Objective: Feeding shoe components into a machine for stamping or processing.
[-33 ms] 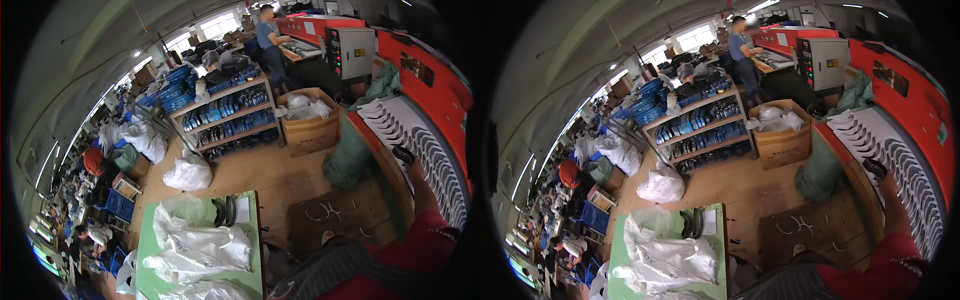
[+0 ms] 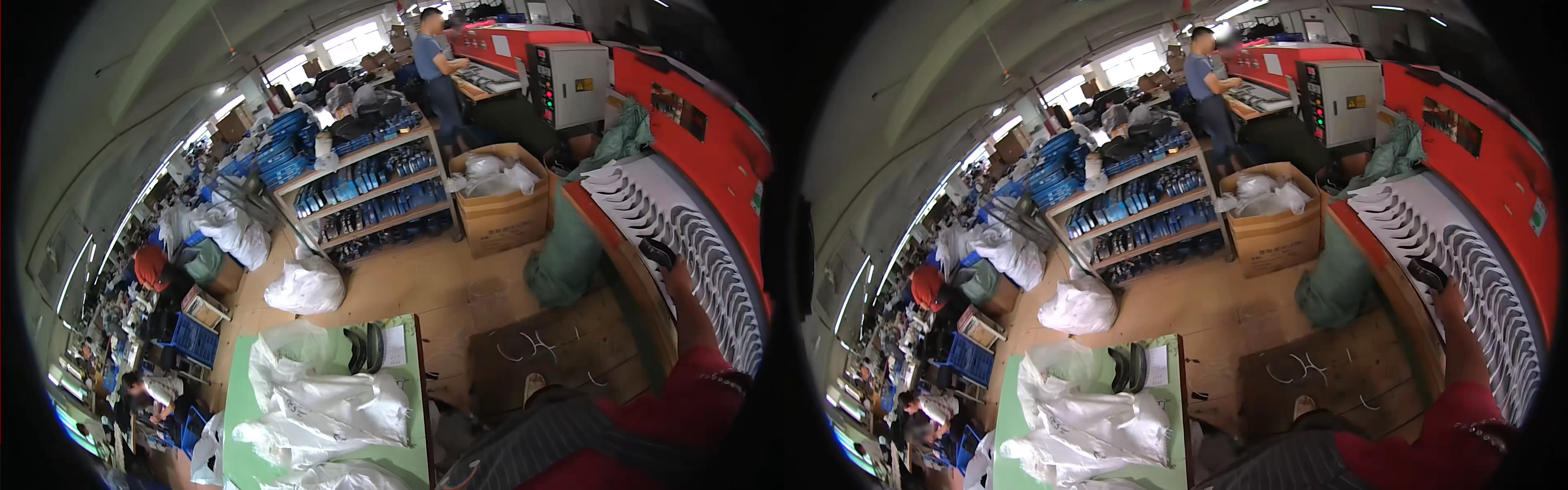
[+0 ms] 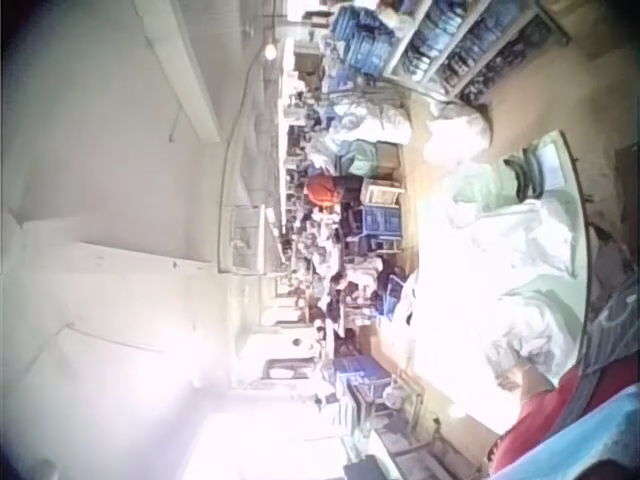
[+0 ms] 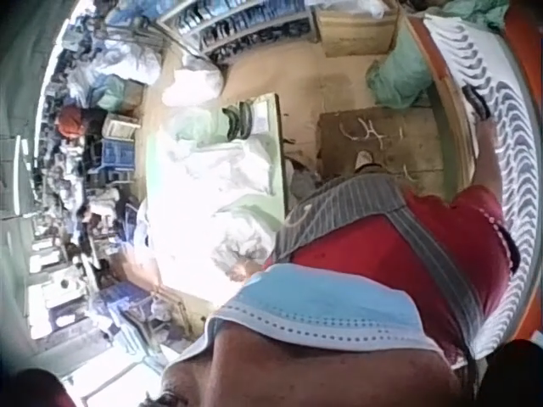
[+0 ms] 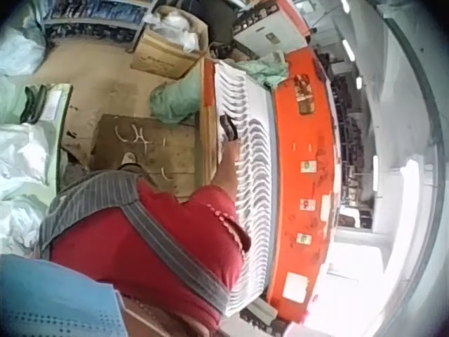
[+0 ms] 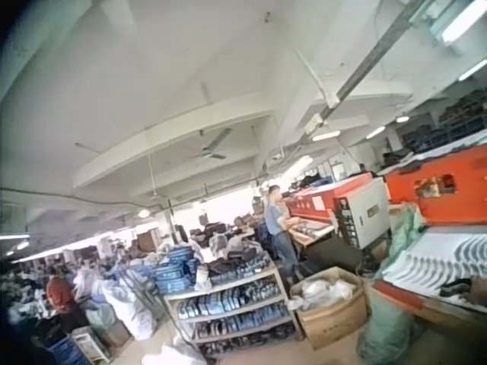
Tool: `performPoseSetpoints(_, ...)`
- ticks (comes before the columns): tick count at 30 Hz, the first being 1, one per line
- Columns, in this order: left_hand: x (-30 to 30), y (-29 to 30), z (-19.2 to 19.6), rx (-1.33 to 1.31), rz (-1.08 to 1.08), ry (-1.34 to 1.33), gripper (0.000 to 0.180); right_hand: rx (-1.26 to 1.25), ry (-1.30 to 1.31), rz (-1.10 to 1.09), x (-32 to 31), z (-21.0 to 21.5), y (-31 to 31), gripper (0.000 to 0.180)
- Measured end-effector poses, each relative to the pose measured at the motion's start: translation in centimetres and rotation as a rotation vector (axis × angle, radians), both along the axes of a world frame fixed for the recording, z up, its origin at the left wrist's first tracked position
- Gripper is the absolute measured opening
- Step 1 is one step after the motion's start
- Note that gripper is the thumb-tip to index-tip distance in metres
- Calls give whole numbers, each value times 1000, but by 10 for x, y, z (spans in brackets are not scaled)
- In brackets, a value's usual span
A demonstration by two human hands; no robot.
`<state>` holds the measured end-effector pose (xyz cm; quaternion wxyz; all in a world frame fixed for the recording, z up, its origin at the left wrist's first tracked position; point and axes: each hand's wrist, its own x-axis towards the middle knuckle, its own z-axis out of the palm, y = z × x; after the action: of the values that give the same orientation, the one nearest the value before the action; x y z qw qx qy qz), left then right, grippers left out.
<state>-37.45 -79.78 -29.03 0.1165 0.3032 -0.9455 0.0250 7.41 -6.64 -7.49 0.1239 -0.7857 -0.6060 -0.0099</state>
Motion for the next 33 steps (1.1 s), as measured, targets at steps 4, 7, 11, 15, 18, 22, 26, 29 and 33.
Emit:
performPoseSetpoints(4, -1, 30, 8, -133, -28, 15, 63, 6, -17, 25, -2, 3, -2, 70)
performPoseSetpoints(7, -12, 75, 13, -222, -140, 124, 63, 16, -31, 23, -5, 6, -2, 69)
performPoseSetpoints(11, -37, 194, -2, -56, -702, 339, 51, 27, -64, 5, -5, 6, 6, 64)
performPoseSetpoints(15, -55, 353, -37, 522, -1183, -151, 34, 118, -56, 113, 2, -1, 18, 61)
performPoseSetpoints(18, -49, 453, -50, 421, -1368, -926, 33, 140, -42, 168, 9, -6, 24, 62)
performPoseSetpoints(22, -33, 566, -40, 411, -1819, -1230, 30, 124, 43, 145, 13, -8, 29, 62)
performPoseSetpoints(26, -29, 652, -43, 366, -1696, -1317, 28, 105, 101, 113, 8, -4, 32, 63)
performPoseSetpoints(29, -57, 675, -61, 365, -2017, -1096, 29, 64, 151, 57, 4, 1, 34, 60)
performPoseSetpoints(33, -101, 667, -92, 169, -2001, -1142, 31, 39, 180, 13, -2, 5, 37, 61)
